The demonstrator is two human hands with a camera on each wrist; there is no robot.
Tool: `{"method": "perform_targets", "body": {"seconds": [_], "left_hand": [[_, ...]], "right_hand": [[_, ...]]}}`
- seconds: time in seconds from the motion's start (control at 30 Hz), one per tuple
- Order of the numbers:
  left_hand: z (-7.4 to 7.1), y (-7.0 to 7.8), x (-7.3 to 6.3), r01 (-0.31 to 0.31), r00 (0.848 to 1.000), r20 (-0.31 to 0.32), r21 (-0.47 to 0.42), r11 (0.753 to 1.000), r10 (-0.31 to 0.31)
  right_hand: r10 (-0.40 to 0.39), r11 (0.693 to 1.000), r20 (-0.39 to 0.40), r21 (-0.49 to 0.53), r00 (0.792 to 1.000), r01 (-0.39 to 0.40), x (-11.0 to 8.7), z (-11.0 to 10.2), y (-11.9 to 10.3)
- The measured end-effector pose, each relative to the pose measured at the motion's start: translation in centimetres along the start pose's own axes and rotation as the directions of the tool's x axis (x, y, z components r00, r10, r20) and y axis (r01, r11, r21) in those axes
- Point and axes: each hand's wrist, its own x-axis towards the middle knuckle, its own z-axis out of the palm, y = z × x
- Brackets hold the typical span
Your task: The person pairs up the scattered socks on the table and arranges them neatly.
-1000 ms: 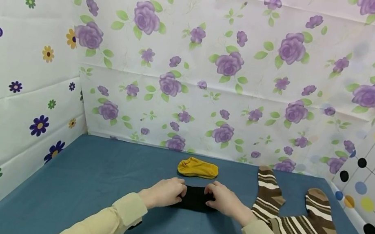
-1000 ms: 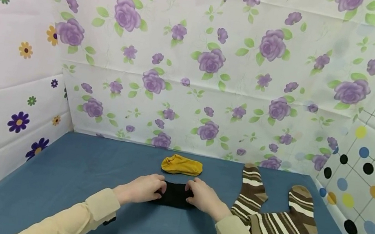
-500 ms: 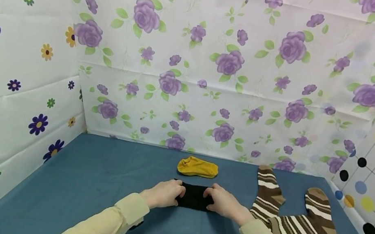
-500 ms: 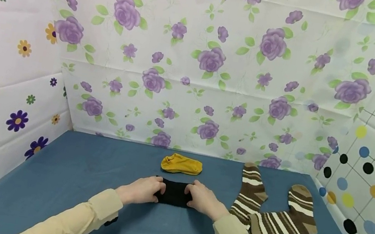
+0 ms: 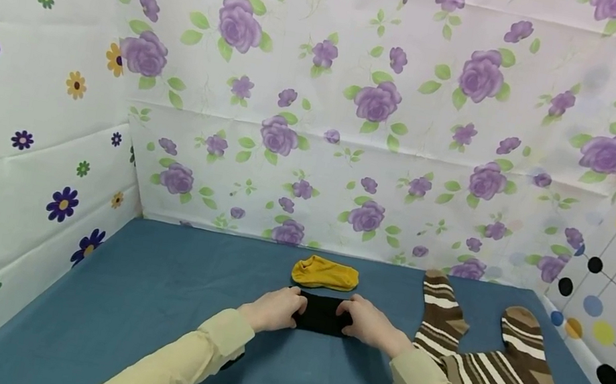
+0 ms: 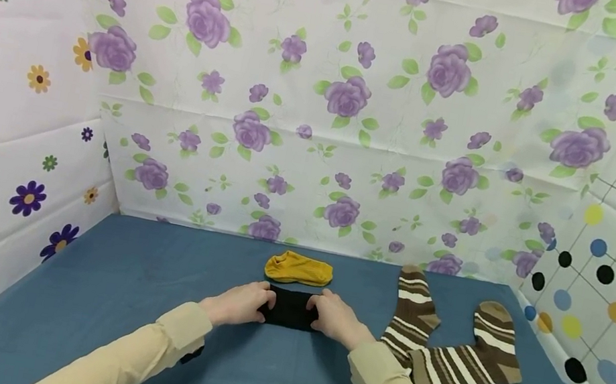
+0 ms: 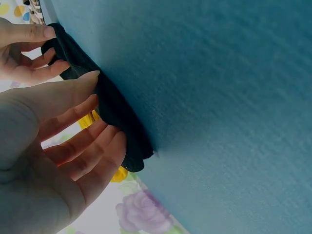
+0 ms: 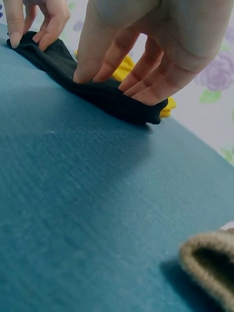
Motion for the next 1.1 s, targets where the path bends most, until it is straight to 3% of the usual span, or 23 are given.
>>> {"method": "perform_targets", "body": {"seconds": [0.43,0.8,0.97,1.1], "left_hand": [[-0.1,-0.8,1.5,0.016,1.0,-0.025,-0.039,0.999,-0.017],[-0.3,-0.5,1.8,0.034,0.999,-0.026,-0.019,0.999,-0.034],[-0.3,-0.3,1.7,0.041,0.999,-0.005,-0.027,0.999,-0.041],[-0.6,0.1,1.7,0.02,0.999,-0.038,-0.024,1.0,-0.021]], "right_hand": [[0.027,1.0,-0.017,-0.001,0.999,-0.027,1.1,0.0,1.0],[0.062,0.998,-0.01,0.018,0.998,-0.062,1.5,-0.2,0.9],[0.056,0.997,-0.009,0.061,0.998,-0.055,1.1,-0.5,1.0],[0.016,0.992,-0.052,0.128,0.999,-0.009,0.7,-1.0,1.3]]}}
